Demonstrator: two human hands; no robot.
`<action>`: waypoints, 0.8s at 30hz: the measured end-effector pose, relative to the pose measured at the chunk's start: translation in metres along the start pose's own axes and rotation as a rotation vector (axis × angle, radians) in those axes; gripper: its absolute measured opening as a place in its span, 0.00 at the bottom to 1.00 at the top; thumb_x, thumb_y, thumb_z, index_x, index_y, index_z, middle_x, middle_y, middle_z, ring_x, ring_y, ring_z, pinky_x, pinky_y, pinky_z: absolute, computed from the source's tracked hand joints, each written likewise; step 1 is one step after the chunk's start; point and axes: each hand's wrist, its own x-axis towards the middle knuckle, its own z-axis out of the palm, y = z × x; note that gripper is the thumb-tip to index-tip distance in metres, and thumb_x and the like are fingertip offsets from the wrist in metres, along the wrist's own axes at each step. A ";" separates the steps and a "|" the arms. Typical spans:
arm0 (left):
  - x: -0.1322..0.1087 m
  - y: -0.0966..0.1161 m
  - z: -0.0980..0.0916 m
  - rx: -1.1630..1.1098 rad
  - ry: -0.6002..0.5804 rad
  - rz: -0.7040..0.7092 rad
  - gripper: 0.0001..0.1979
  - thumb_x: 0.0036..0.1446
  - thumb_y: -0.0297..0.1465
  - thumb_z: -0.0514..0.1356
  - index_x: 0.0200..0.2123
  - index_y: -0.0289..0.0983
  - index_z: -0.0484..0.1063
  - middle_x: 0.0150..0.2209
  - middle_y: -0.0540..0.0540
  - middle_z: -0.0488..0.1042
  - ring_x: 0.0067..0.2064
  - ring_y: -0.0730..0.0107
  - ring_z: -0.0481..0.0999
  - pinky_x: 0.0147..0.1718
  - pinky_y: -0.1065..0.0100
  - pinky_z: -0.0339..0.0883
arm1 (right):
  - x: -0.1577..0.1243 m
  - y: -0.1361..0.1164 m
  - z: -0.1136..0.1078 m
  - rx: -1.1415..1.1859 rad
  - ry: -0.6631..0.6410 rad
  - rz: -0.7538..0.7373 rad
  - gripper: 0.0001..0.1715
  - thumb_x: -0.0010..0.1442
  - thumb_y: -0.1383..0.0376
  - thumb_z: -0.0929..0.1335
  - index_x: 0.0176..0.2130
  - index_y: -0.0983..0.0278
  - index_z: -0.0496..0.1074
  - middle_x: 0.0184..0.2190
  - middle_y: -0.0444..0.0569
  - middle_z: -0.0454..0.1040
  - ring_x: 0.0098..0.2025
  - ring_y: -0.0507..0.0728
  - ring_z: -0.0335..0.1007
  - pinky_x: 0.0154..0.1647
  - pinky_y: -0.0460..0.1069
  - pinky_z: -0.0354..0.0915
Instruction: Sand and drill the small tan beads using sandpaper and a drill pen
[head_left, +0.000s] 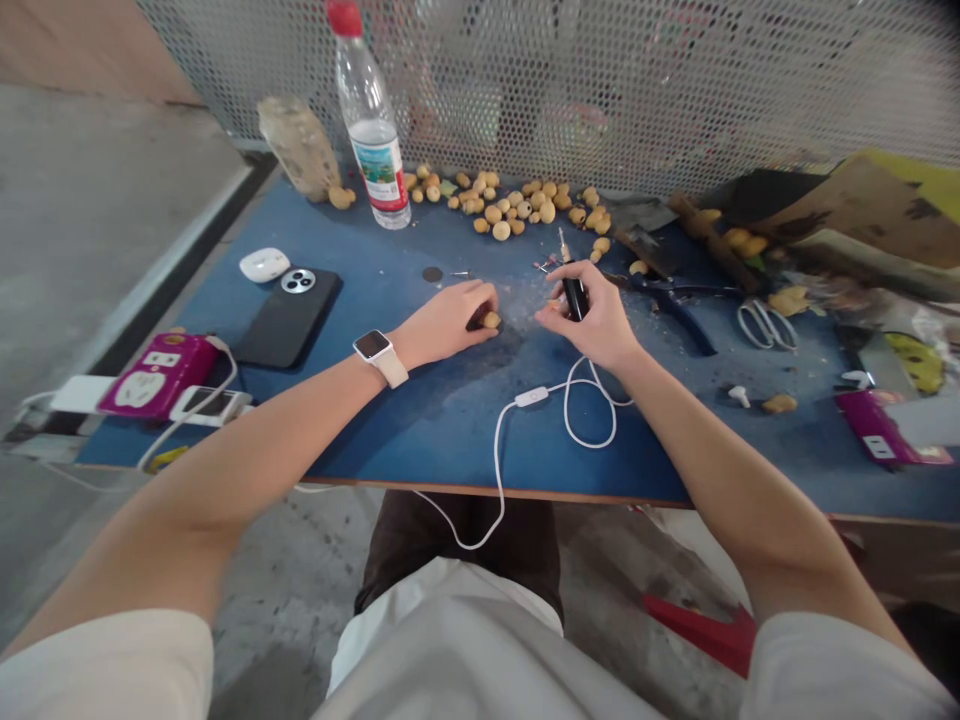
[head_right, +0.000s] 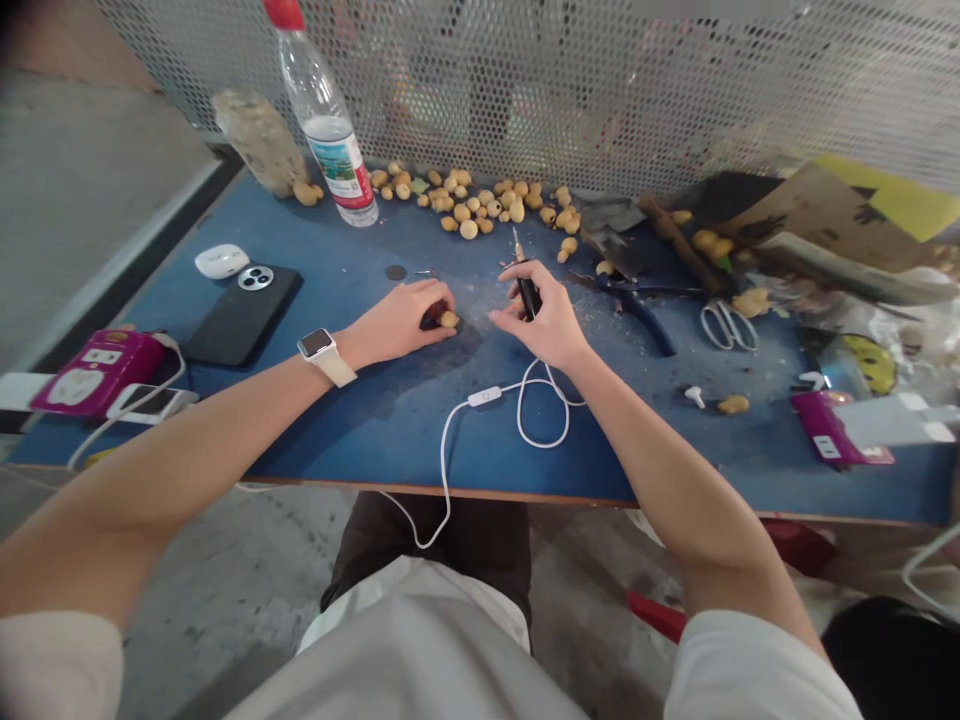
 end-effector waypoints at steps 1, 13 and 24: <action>0.000 0.000 0.001 0.002 0.003 -0.003 0.10 0.74 0.27 0.74 0.50 0.39 0.76 0.50 0.40 0.84 0.53 0.50 0.87 0.57 0.53 0.79 | -0.002 -0.005 0.000 -0.021 -0.029 -0.012 0.42 0.55 0.42 0.91 0.55 0.54 0.77 0.44 0.43 0.79 0.34 0.54 0.73 0.39 0.54 0.77; 0.000 -0.004 0.007 -0.008 0.071 -0.033 0.13 0.71 0.23 0.71 0.52 0.40 0.74 0.53 0.41 0.83 0.51 0.55 0.84 0.56 0.56 0.77 | -0.011 -0.037 -0.001 0.038 -0.583 0.057 0.41 0.54 0.45 0.92 0.47 0.56 0.71 0.45 0.42 0.76 0.31 0.50 0.68 0.35 0.52 0.66; 0.001 0.000 -0.002 -0.082 0.070 -0.094 0.14 0.66 0.24 0.73 0.47 0.42 0.73 0.49 0.44 0.84 0.46 0.57 0.84 0.54 0.57 0.75 | -0.014 -0.043 0.001 0.068 -0.752 0.138 0.34 0.57 0.48 0.91 0.48 0.57 0.76 0.45 0.42 0.77 0.34 0.52 0.74 0.37 0.52 0.69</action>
